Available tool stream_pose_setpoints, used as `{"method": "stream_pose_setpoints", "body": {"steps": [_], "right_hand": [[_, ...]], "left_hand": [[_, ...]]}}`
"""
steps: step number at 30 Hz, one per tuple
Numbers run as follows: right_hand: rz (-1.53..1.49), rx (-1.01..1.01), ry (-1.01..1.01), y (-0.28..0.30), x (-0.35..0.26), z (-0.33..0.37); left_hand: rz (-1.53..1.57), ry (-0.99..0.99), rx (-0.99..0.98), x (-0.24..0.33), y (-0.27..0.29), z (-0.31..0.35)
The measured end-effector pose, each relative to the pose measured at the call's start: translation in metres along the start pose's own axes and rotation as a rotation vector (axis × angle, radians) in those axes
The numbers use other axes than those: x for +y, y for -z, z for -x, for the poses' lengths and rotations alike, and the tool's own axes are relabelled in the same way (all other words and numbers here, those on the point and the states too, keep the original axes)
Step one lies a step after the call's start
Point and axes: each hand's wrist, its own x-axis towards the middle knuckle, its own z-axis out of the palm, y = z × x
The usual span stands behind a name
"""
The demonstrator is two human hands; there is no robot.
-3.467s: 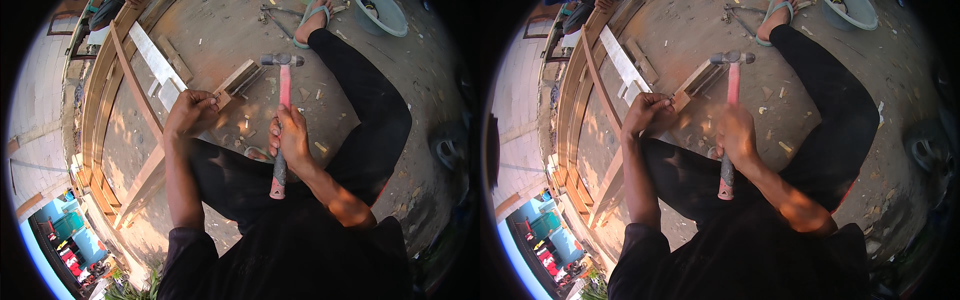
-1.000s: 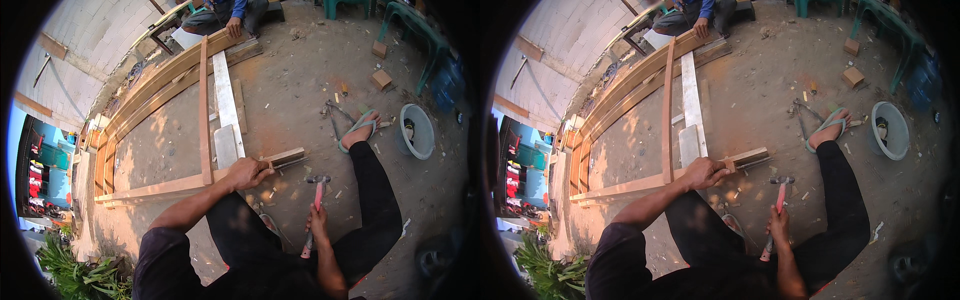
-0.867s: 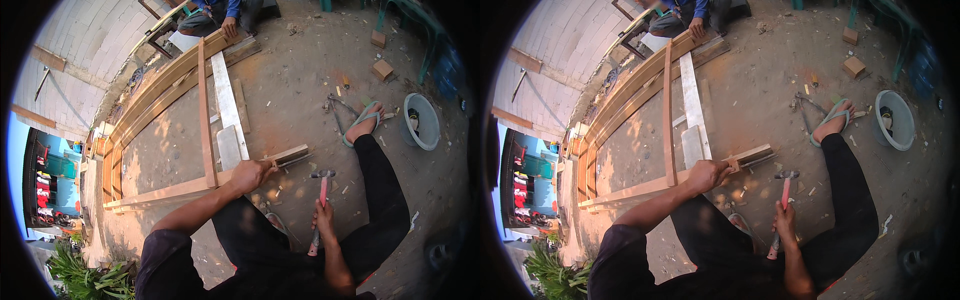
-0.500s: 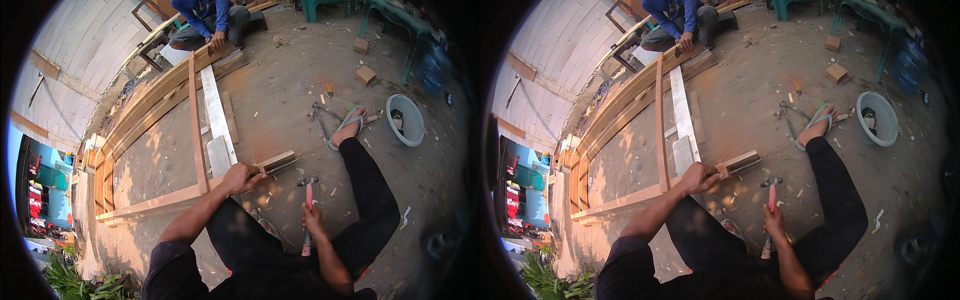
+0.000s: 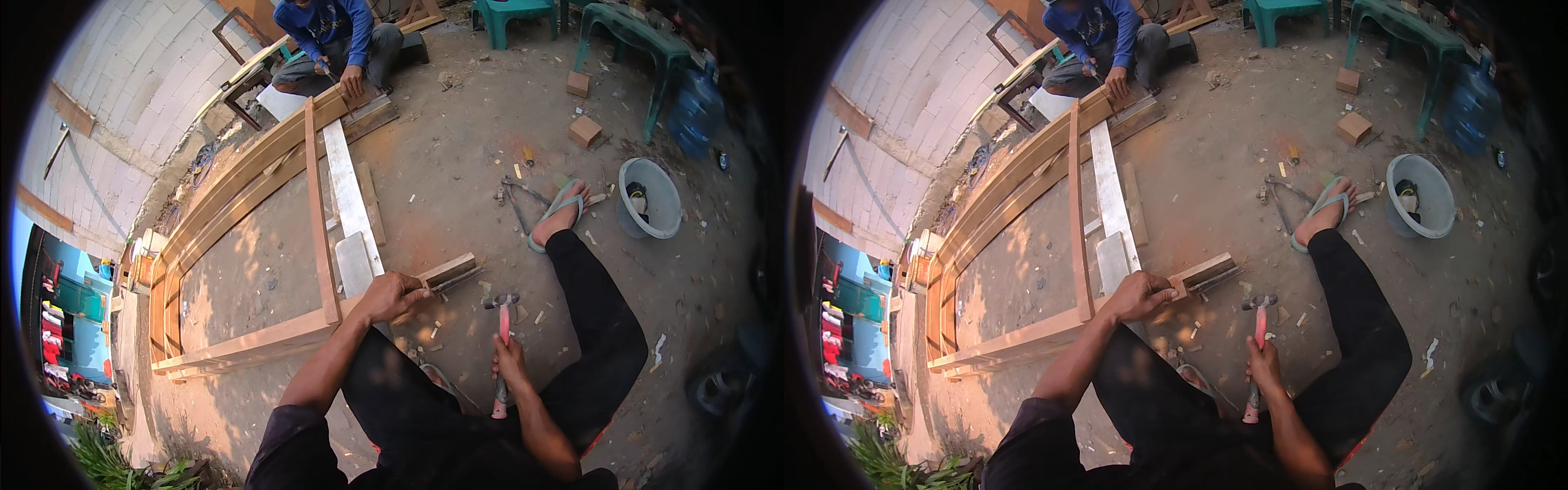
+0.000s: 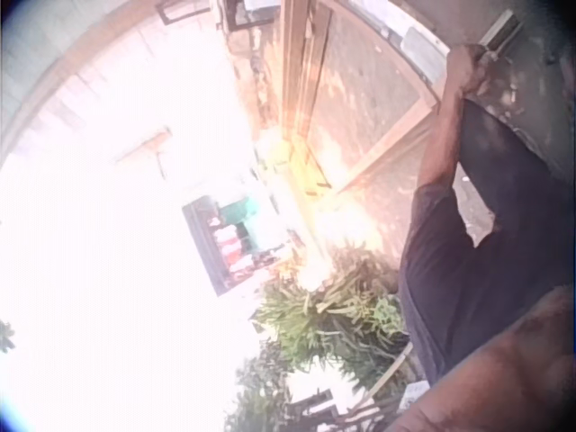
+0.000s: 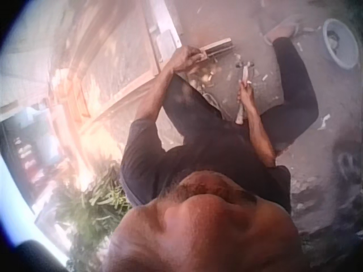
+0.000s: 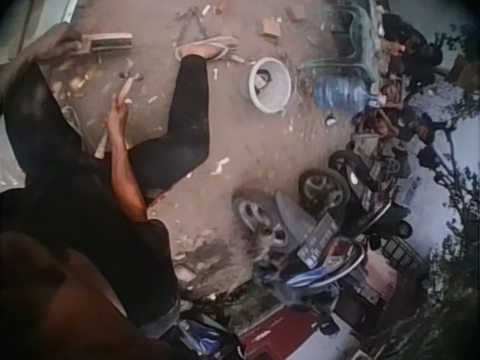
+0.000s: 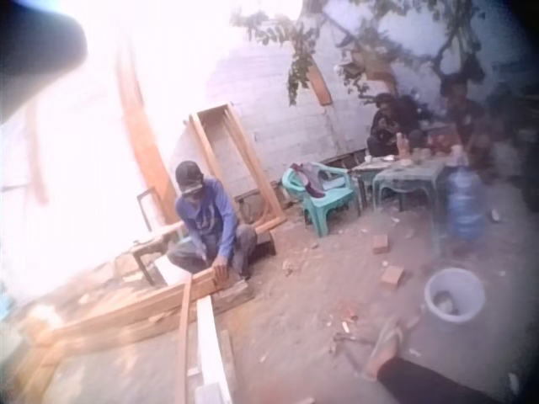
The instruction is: The person assembles a wooden frame by holding a nail against the wood and striking it with a hammer to secure the joints.
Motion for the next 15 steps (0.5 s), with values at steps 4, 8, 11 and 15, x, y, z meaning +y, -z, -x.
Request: {"method": "stream_pose_setpoints", "body": {"steps": [4,8,11,15], "right_hand": [[0.006,-0.003,0.027,-0.003,0.007,-0.004],[0.002,-0.012,0.014,-0.002,0.003,-0.009],[-0.008,-0.015,0.012,0.000,0.010,-0.013],[-0.056,0.016,-0.016,0.006,0.011,-0.011]], "left_hand": [[-0.181,0.126,0.092,0.001,-0.019,0.006],[-0.493,-0.011,0.114,-0.008,-0.033,0.001],[-0.592,0.060,-0.067,-0.005,-0.025,-0.007],[-0.190,0.021,-0.039,0.009,-0.003,-0.003]]}}
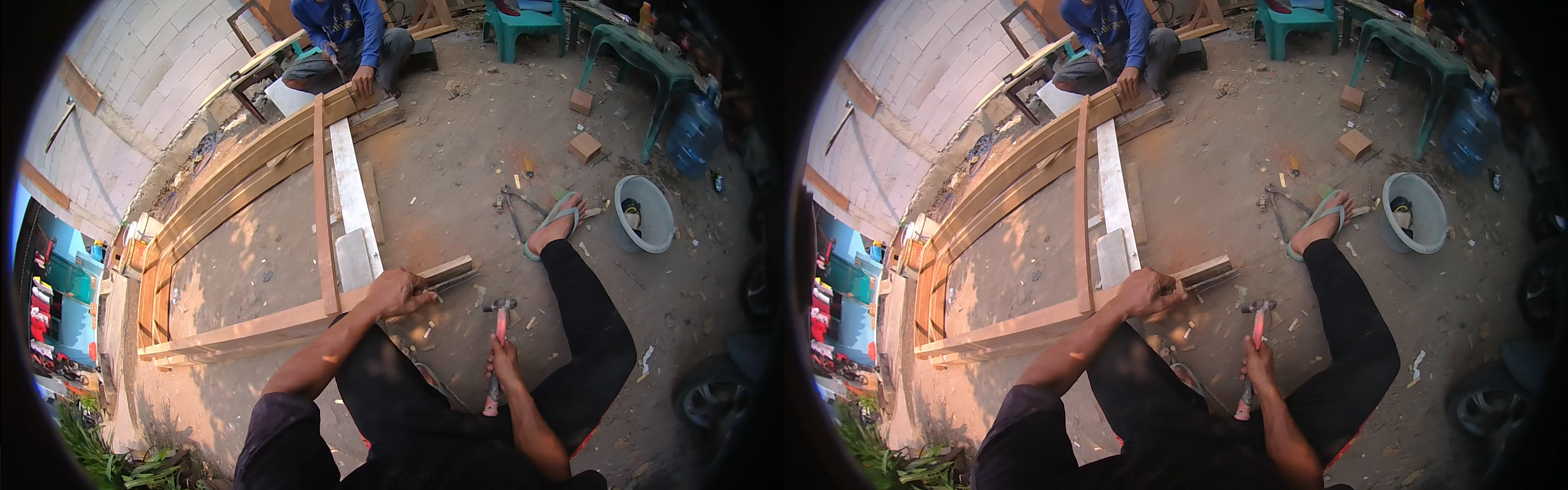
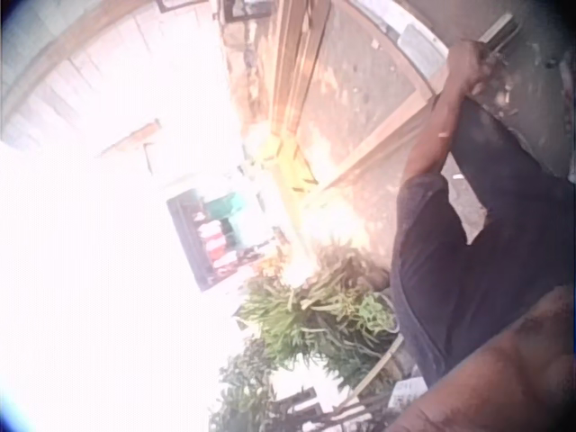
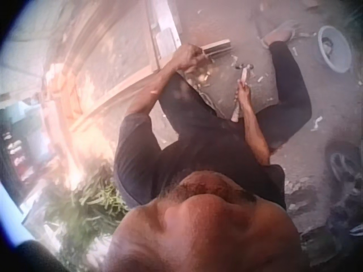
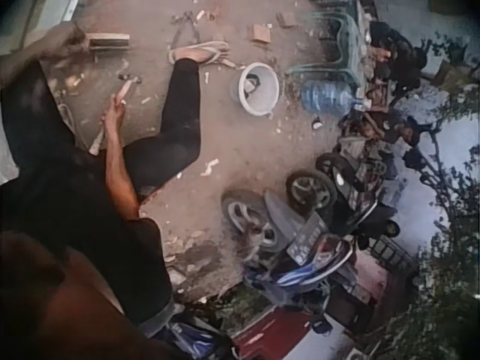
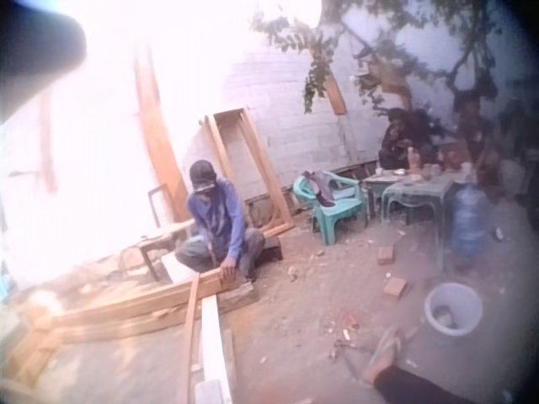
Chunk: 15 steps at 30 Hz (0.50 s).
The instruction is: The person assembles a wooden frame by holding a nail against the wood and striking it with a hammer to secure the joints.
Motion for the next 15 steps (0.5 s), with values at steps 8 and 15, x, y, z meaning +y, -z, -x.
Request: {"method": "stream_pose_setpoints", "body": {"steps": [8,15], "right_hand": [[-0.015,0.004,0.028,-0.006,-0.006,0.002],[0.018,-0.010,0.059,0.001,0.001,-0.002]], "left_hand": [[-0.045,0.144,0.077,0.006,-0.010,0.000],[-0.368,0.006,0.110,-0.006,-0.045,0.001]]}}
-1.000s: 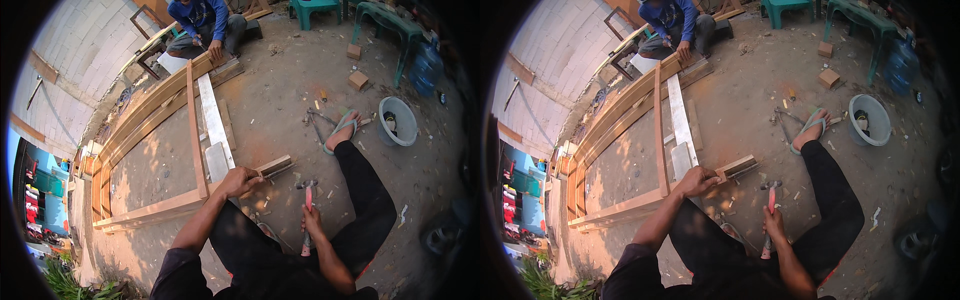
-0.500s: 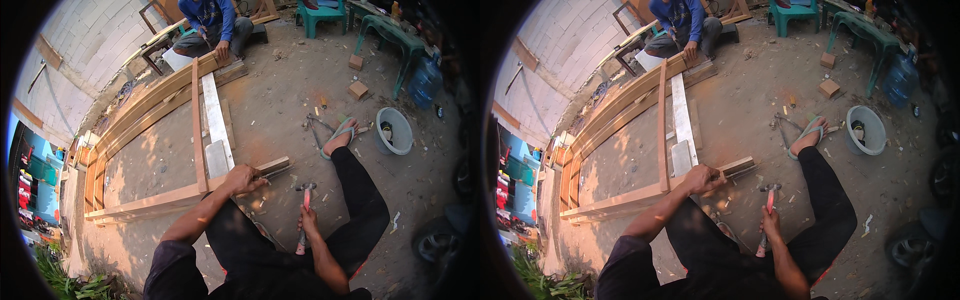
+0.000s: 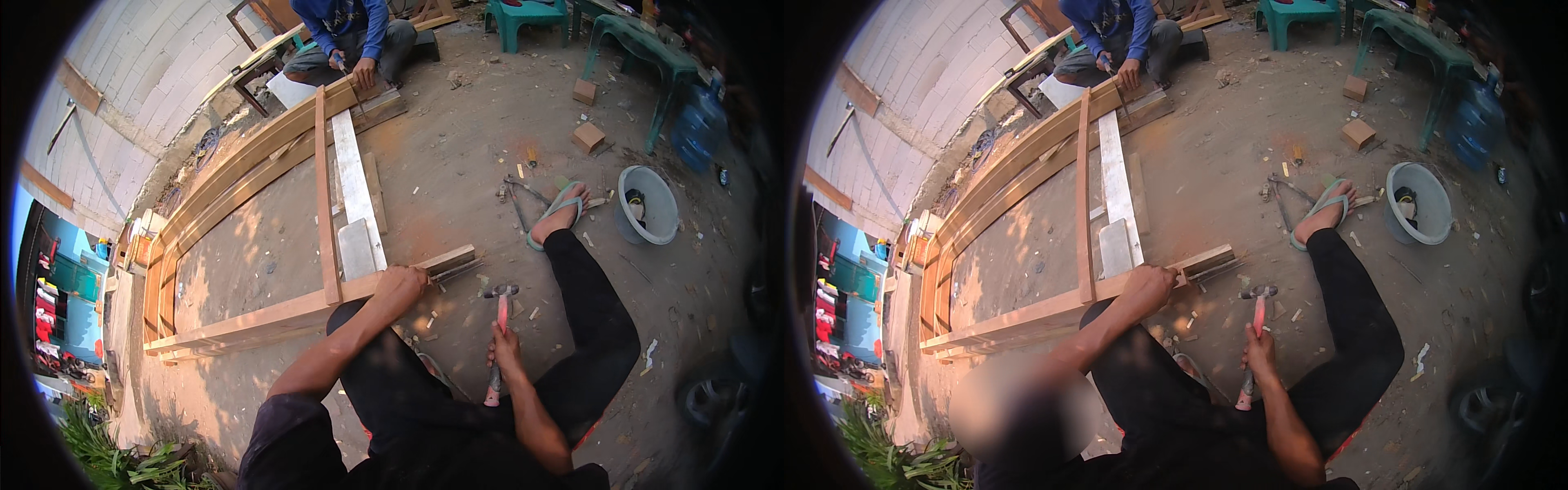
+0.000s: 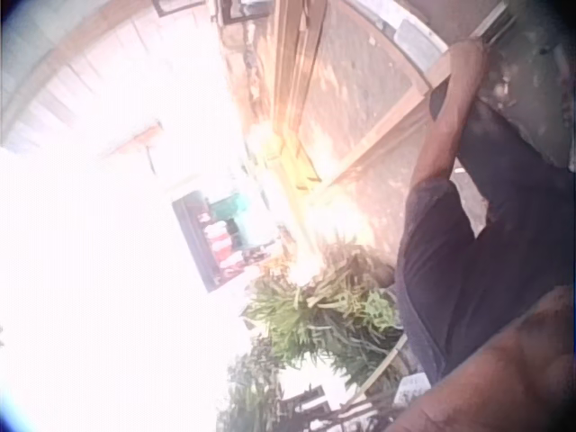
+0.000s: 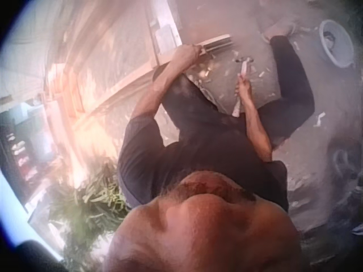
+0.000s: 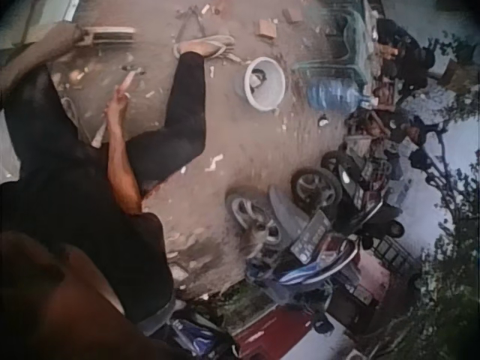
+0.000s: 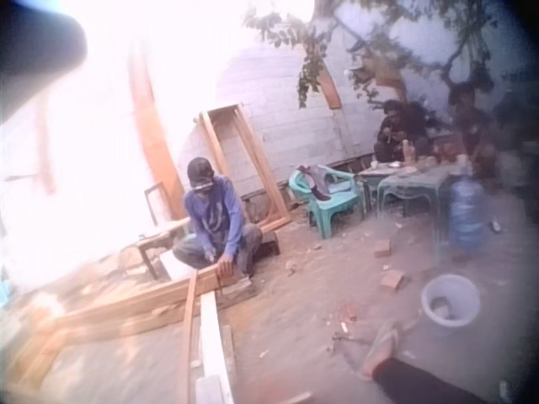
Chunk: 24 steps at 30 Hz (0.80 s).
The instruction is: The person assembles a wooden frame by holding a nail against the wood and striking it with a hammer to secure the joints.
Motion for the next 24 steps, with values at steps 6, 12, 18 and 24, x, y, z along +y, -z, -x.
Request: {"method": "stream_pose_setpoints", "body": {"steps": [6,12,18,24], "right_hand": [[-0.025,0.012,0.009,-0.001,0.001,-0.004],[-0.012,0.012,0.067,-0.008,-0.004,-0.003],[0.061,0.019,0.027,-0.007,0.004,-0.003],[0.055,0.046,0.028,-0.010,0.000,0.001]], "left_hand": [[0.266,0.090,0.169,-0.006,0.019,0.015],[0.125,0.111,0.199,-0.002,0.000,0.005],[0.240,-0.020,0.095,-0.026,0.002,0.006],[0.411,0.182,0.179,0.000,0.026,0.014]]}}
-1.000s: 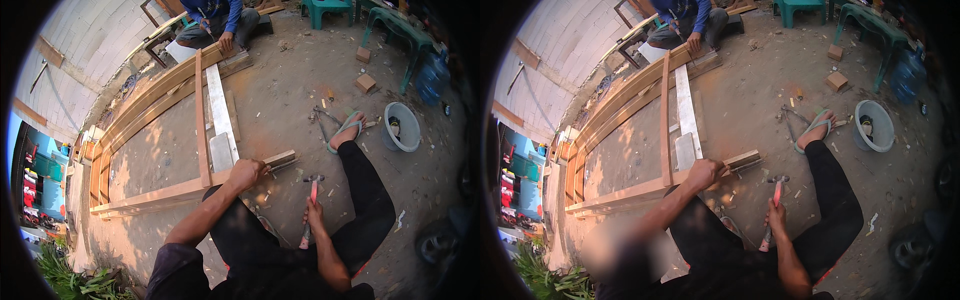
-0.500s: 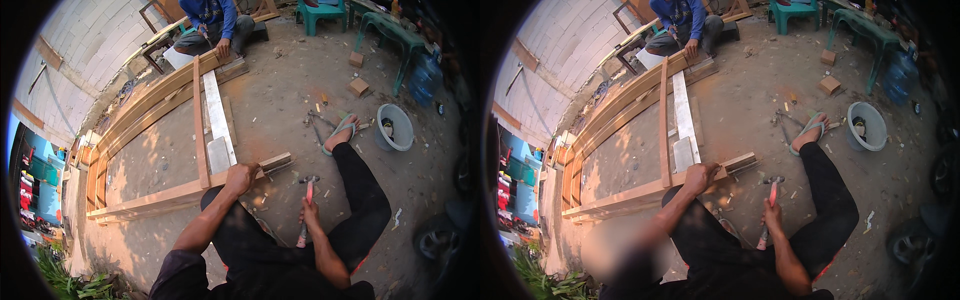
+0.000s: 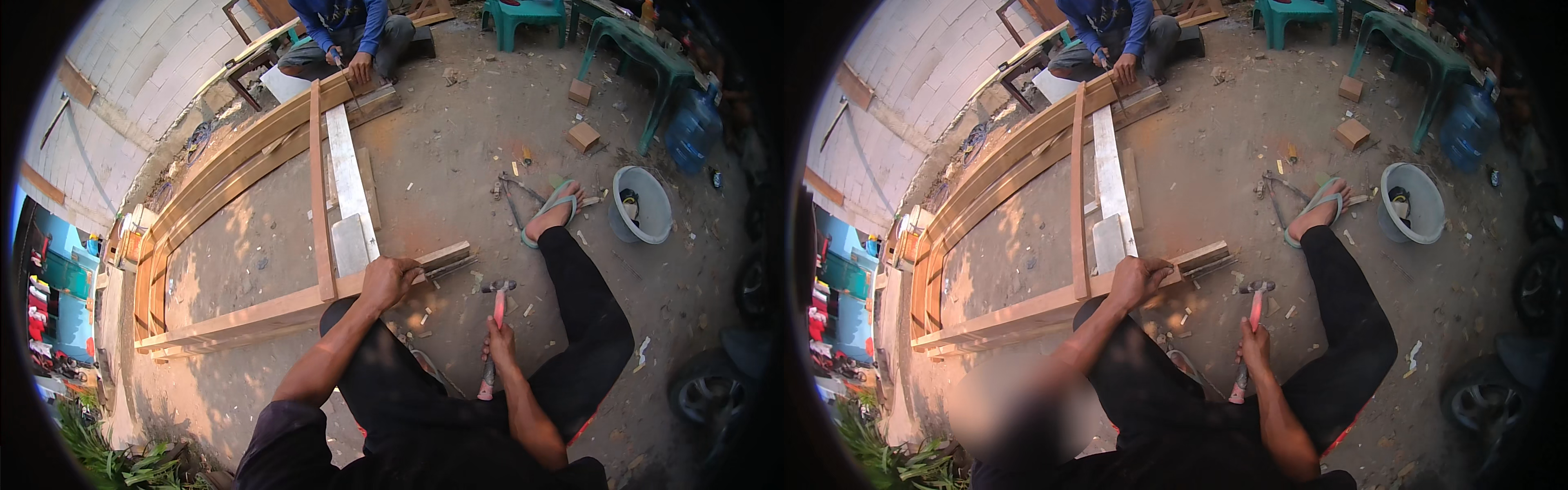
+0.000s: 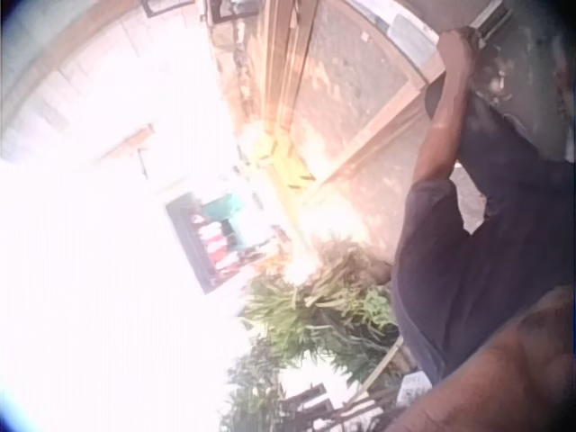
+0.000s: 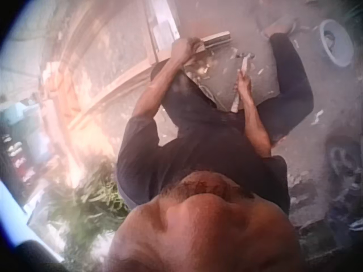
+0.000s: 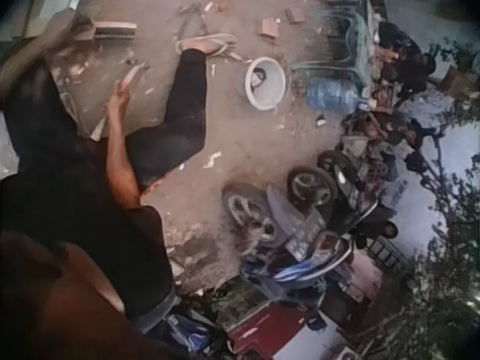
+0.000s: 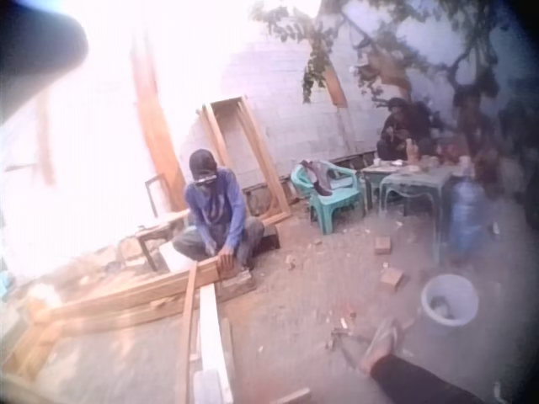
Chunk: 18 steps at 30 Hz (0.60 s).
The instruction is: The person assembles a wooden frame by holding a nail against the wood and striking it with a hammer to secure the joints.
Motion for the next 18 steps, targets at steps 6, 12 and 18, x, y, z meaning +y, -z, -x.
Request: {"method": "stream_pose_setpoints", "body": {"steps": [6,12,18], "right_hand": [[0.017,-0.011,0.017,0.002,0.003,-0.002],[0.008,0.001,0.037,0.007,-0.004,-0.005],[0.015,-0.053,-0.010,-0.007,0.016,-0.015]], "left_hand": [[-0.519,-0.072,-0.123,-0.012,-0.034,-0.014],[0.035,-0.063,0.001,-0.001,0.005,-0.010],[-0.321,0.148,-0.059,-0.002,-0.010,-0.005]]}}
